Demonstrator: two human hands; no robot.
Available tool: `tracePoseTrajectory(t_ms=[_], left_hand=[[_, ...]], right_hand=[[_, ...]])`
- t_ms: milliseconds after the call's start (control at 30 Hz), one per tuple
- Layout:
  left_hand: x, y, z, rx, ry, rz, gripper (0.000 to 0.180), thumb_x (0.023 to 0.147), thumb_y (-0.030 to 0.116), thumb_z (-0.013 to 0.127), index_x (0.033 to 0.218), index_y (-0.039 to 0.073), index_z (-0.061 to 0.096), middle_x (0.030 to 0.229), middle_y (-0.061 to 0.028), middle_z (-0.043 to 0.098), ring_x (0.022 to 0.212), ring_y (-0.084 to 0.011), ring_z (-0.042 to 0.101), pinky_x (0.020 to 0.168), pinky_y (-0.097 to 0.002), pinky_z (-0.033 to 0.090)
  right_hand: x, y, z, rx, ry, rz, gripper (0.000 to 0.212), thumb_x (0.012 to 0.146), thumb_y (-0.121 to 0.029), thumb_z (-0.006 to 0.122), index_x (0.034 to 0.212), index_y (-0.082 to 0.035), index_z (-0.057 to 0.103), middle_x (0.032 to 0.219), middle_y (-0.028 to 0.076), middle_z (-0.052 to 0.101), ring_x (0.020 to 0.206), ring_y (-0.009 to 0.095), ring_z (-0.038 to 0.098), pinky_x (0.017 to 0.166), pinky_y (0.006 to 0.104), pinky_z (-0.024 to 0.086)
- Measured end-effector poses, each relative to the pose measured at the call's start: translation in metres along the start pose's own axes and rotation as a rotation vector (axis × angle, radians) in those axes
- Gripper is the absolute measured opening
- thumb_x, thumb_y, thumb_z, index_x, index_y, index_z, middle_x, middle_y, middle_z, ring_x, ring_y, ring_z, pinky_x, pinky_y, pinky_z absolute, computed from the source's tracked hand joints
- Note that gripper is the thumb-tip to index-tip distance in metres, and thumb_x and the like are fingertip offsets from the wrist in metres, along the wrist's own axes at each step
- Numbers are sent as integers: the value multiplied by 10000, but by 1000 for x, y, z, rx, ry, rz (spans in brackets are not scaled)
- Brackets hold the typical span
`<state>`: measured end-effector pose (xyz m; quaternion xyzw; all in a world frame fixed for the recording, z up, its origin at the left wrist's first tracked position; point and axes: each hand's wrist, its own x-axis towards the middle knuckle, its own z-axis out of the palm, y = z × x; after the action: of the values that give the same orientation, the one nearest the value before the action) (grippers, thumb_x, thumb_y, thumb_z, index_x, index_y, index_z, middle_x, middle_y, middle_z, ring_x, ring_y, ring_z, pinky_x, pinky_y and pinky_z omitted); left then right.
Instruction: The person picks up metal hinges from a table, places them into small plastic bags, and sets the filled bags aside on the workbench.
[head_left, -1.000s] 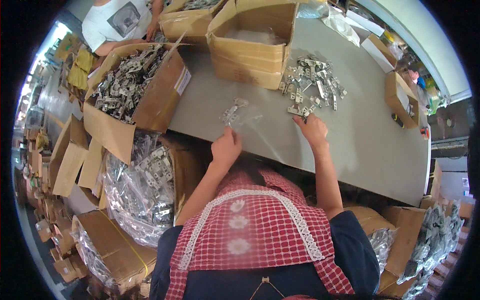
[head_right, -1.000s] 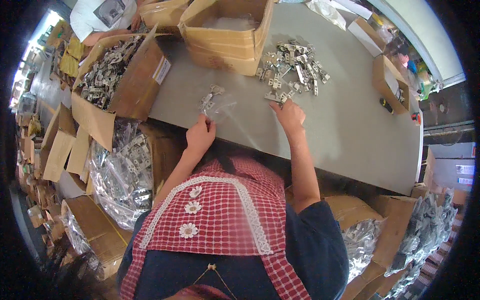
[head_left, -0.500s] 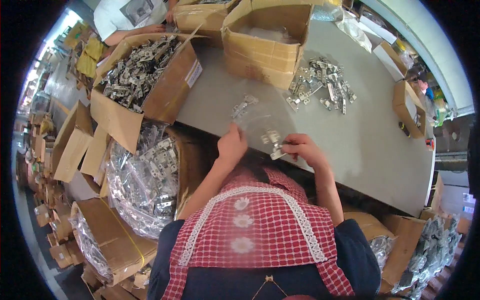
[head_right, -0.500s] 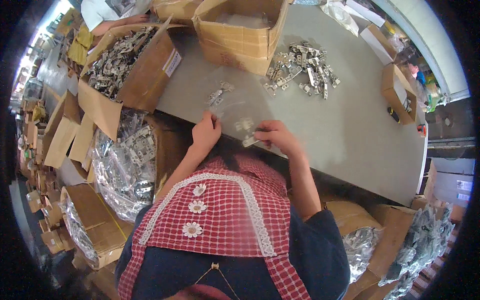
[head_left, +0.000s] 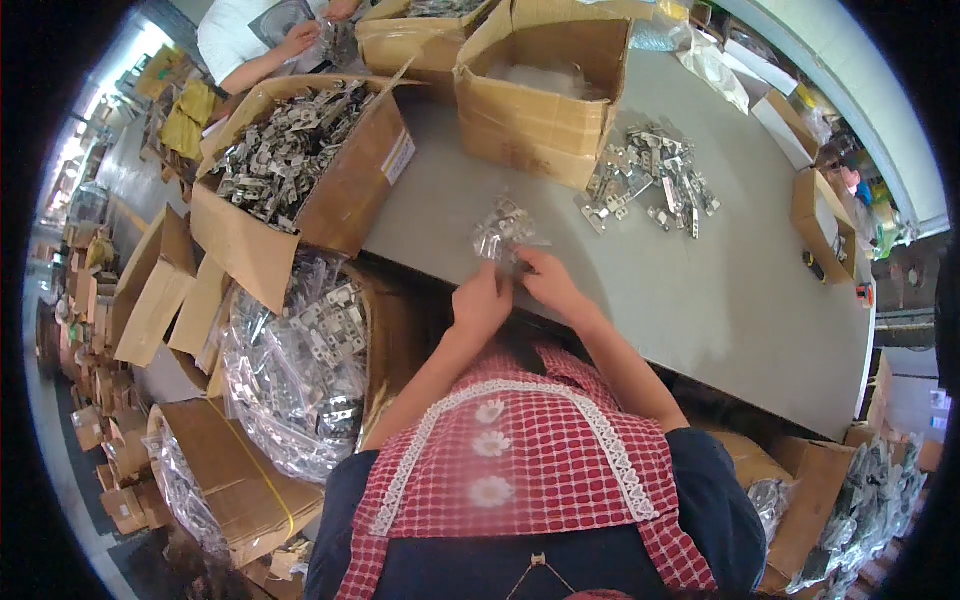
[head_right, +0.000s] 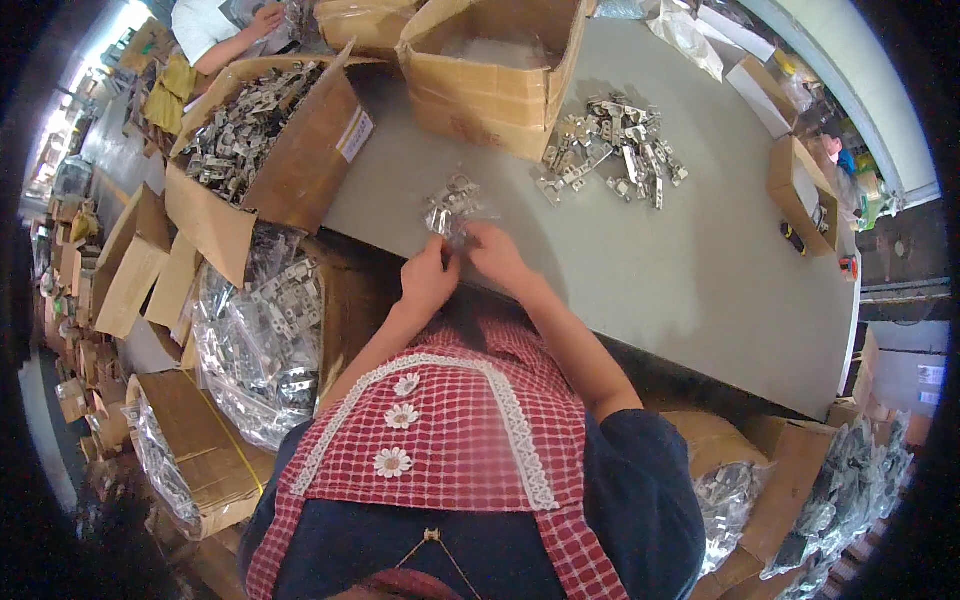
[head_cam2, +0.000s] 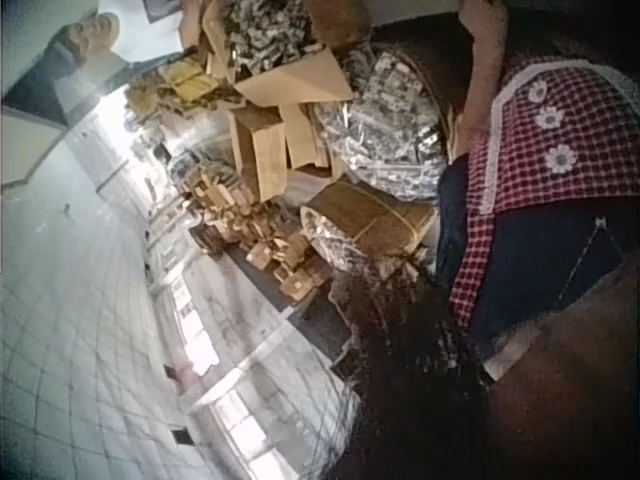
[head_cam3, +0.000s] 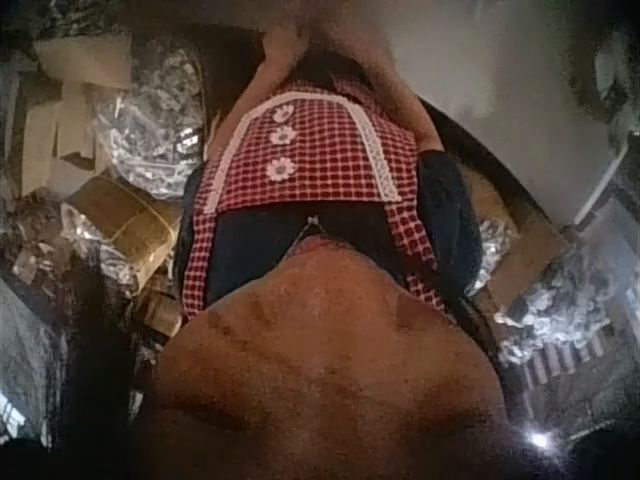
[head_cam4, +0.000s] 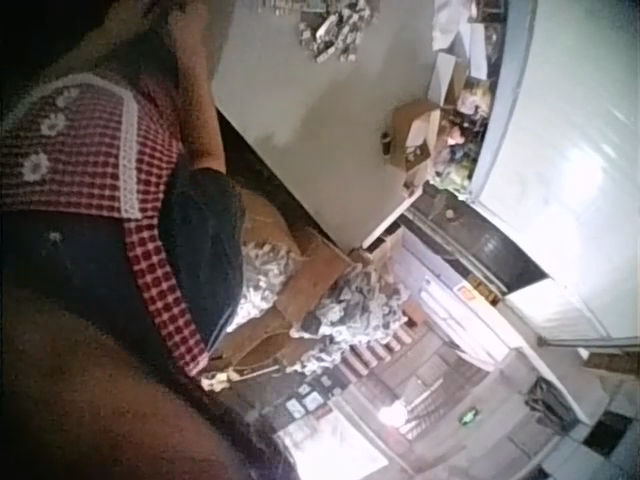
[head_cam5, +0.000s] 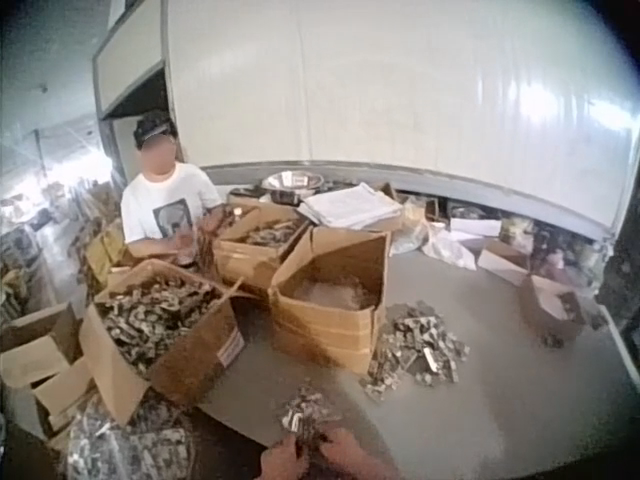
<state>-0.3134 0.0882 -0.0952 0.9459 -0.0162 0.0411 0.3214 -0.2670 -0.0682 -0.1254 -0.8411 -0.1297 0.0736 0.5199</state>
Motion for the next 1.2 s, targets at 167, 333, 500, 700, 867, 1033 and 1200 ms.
tracePoseTrajectory(t_ms=[167, 333, 500, 700, 867, 1033, 1200], left_hand=[[10, -2, -1, 28, -9, -14, 199, 857, 219, 594, 941, 44, 546, 753, -188, 653, 724, -390, 647, 661, -494, 511], [10, -12, -4, -73, 4, -73, 178, 842, 214, 604, 931, 66, 559, 752, -171, 662, 727, -383, 653, 658, -484, 512], [9, -15, 6, -47, 10, -89, 189, 838, 222, 612, 941, 72, 563, 782, -160, 675, 739, -373, 663, 667, -476, 517], [12, -14, 2, -68, -19, -126, 218, 842, 246, 620, 954, 69, 557, 801, -161, 681, 752, -371, 667, 669, -474, 520], [12, -21, 8, -31, -44, -120, 241, 851, 271, 630, 956, 68, 553, 804, -157, 683, 754, -367, 670, 671, -470, 523], [13, -17, 9, -64, 17, -138, 241, 864, 276, 663, 923, 61, 570, 763, -124, 674, 705, -316, 667, 649, -406, 518], [12, -24, 5, -56, 26, -101, 229, 869, 253, 619, 963, 64, 531, 796, -155, 685, 712, -374, 669, 630, -477, 525]], right_hand=[[29, 12, -22, -351, -94, -447, 457, 738, -89, 589, 1189, -36, 643, 1016, 185, 697, 942, 373, 650, 814, 418, 512], [21, -3, -88, -115, 110, 158, 320, 800, -261, 640, 1003, -16, 678, 883, 186, 701, 857, 375, 670, 766, 435, 527], [19, 19, -121, -780, 307, 369, 465, 830, -465, 676, 893, -4, 683, 823, 199, 696, 761, 394, 665, 688, 465, 514], [2, 19, -120, 82, -34, 527, 331, 873, -296, 655, 959, 23, 670, 795, 172, 689, 698, 334, 649, 672, 412, 520], [-15, -23, -117, -117, -13, 198, 297, 823, -175, 628, 1097, -64, 660, 934, 168, 685, 776, 306, 668, 702, 407, 533], [-11, -15, -95, -641, 56, -384, 364, 815, -124, 567, 1175, -134, 615, 961, 162, 644, 809, 340, 654, 716, 439, 530], [-24, -12, -78, -866, -122, -212, 205, 837, -220, 590, 969, -63, 587, 901, 154, 658, 816, 383, 640, 703, 464, 520]])
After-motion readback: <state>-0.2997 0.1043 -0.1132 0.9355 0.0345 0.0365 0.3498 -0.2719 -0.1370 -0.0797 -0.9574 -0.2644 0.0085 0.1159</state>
